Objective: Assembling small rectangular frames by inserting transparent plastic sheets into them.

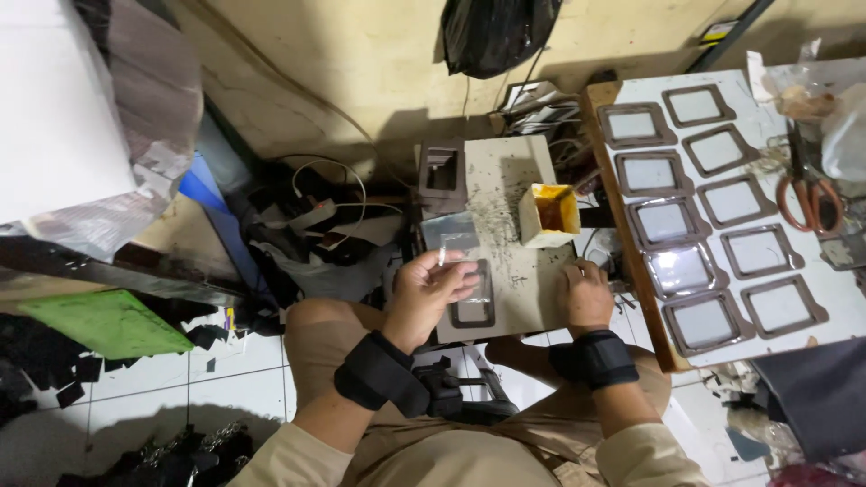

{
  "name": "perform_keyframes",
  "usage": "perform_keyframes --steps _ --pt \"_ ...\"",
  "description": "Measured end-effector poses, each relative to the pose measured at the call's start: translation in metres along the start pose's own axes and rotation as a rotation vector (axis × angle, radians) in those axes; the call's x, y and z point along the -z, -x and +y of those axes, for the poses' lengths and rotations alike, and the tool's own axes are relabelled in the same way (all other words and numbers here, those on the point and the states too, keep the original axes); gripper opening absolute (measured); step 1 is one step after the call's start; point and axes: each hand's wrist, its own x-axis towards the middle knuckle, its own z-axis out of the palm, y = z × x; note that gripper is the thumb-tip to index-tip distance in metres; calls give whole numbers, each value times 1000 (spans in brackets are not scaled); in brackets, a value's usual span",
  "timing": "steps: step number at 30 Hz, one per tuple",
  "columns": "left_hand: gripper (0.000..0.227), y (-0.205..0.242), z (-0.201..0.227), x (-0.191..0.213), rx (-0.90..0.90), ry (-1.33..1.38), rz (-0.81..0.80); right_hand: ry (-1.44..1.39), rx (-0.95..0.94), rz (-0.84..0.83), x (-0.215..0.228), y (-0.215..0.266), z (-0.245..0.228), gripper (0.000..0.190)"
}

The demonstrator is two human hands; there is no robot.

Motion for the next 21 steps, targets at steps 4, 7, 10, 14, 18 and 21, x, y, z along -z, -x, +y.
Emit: perform_keyframes --steps 4,7,10,14,18,21 --pt "33 1 -1 1 -6 19 -18 97 67 49 -1 -4 5 10" --pt "30 2 -3 1 16 53 -7 53 60 51 -6 -9 13 12" --pt "30 4 -2 -1 9 64 -3 60 38 77 -9 -12 18 10" --pt "30 8 -1 -3 -22 47 15 91 -56 65 -10 -11 20 14" --pt "29 6 -7 0 -74 12 46 -187 -115 93 29 -17 -3 12" --pt "32 6 -9 -1 -100 -9 43 -448 -118 162 105 -35 -57 7"
